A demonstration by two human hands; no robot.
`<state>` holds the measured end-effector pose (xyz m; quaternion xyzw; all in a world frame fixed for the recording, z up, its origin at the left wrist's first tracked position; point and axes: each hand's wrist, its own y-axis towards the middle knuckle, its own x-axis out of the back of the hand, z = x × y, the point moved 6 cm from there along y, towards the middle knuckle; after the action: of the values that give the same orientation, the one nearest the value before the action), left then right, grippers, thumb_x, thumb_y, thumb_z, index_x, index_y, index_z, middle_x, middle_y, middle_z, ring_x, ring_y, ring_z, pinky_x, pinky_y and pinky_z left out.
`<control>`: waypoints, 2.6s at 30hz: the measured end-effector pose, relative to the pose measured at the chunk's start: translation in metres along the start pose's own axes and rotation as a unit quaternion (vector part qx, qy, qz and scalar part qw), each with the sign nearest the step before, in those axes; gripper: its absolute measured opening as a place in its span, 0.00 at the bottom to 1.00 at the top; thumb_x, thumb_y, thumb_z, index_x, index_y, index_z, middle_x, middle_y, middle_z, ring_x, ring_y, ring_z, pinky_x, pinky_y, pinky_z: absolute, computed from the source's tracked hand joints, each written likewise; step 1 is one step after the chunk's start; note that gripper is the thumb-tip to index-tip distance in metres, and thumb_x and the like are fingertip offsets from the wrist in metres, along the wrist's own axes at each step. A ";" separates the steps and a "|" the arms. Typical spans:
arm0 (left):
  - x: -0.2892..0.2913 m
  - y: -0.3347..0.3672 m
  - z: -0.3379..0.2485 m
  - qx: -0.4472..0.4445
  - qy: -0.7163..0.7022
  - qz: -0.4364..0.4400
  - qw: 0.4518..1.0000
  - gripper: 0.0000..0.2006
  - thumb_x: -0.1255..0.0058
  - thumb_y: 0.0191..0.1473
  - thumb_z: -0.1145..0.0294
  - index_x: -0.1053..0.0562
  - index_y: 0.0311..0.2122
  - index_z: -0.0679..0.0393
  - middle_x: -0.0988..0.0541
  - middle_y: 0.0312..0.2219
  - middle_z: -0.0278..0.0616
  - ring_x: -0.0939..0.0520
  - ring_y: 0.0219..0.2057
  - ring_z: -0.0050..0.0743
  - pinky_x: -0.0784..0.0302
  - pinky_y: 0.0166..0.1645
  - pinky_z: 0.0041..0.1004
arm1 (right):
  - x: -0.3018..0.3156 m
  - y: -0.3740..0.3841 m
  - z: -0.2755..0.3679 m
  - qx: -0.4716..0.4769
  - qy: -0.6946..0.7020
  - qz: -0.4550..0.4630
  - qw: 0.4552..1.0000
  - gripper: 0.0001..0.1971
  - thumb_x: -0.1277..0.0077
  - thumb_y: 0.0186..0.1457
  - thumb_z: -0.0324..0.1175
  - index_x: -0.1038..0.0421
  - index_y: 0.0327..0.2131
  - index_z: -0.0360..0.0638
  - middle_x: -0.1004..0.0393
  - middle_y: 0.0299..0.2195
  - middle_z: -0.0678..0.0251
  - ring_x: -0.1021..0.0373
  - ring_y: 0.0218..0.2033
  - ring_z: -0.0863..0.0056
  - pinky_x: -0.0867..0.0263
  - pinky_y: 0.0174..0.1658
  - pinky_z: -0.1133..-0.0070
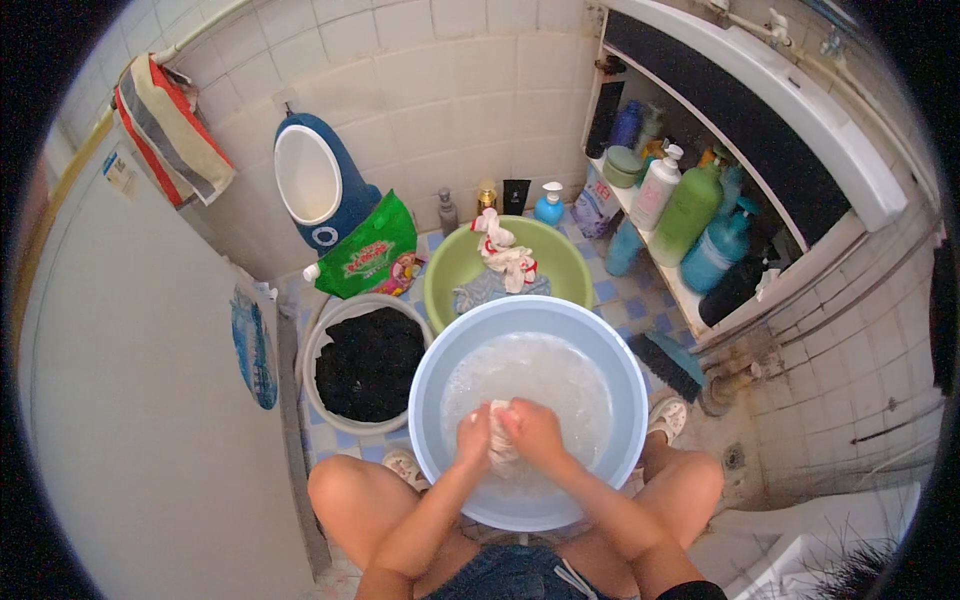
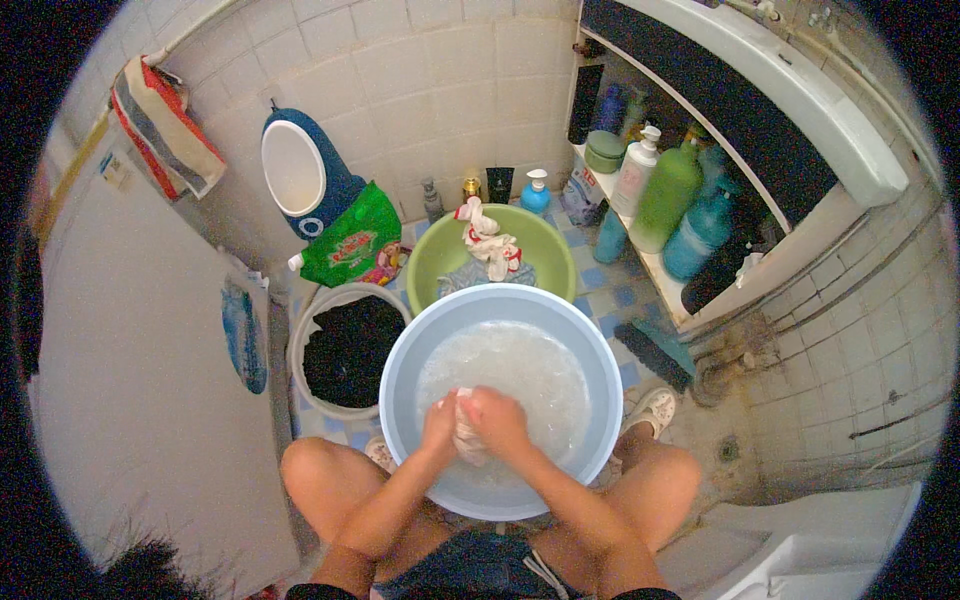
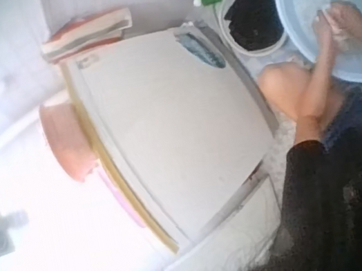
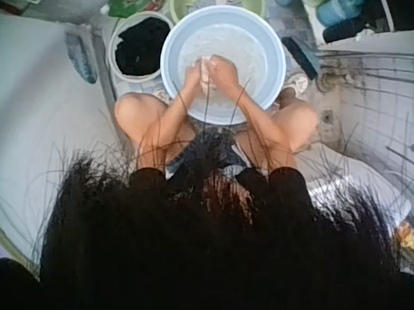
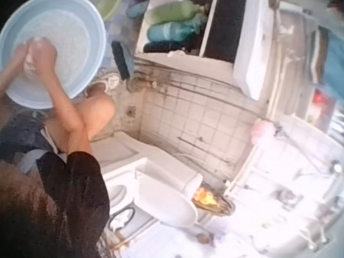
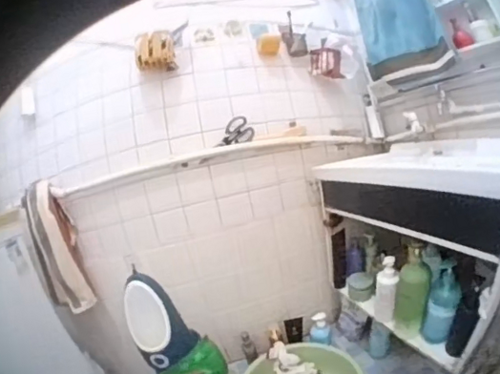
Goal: The person is sitting on the floor and hand-washing a white sock with red patterns in a blue basin filled with soapy water. They repeatedly scrub, rinse, and wring the sock, then place it into a green basin containing other washed items.
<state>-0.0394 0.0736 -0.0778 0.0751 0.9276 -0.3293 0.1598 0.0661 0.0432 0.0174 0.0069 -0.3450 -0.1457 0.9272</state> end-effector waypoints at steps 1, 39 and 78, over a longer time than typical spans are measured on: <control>0.012 0.010 0.014 0.002 -0.022 0.026 0.999 0.15 0.62 0.56 0.61 0.31 0.31 0.65 0.26 0.24 0.40 0.25 0.24 0.26 0.30 0.27 0.26 | -0.008 -0.009 0.013 0.040 0.009 0.015 0.999 0.14 0.52 0.47 0.41 0.35 0.20 0.39 0.33 0.20 0.55 0.34 0.23 0.56 0.40 0.25 0.68; 0.003 0.006 0.009 0.028 -0.058 0.065 0.996 0.14 0.63 0.56 0.60 0.33 0.34 0.61 0.26 0.29 0.43 0.23 0.31 0.32 0.27 0.34 0.33 | -0.001 0.003 -0.008 0.014 -0.020 -0.007 1.000 0.13 0.52 0.47 0.41 0.35 0.19 0.42 0.33 0.20 0.60 0.35 0.21 0.60 0.40 0.23 0.70; -0.012 -0.013 -0.040 -0.225 0.473 0.012 0.852 0.16 0.52 0.47 0.62 0.33 0.39 0.63 0.29 0.37 0.52 0.29 0.39 0.42 0.32 0.41 0.34 | 0.018 0.014 -0.070 -0.126 -0.157 0.001 0.980 0.13 0.50 0.45 0.38 0.33 0.35 0.44 0.31 0.36 0.61 0.33 0.36 0.60 0.37 0.34 0.65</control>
<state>-0.0415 0.0885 -0.0364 0.1950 0.9388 -0.0348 -0.2819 0.1276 0.0458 -0.0229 -0.1328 -0.4649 -0.1860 0.8554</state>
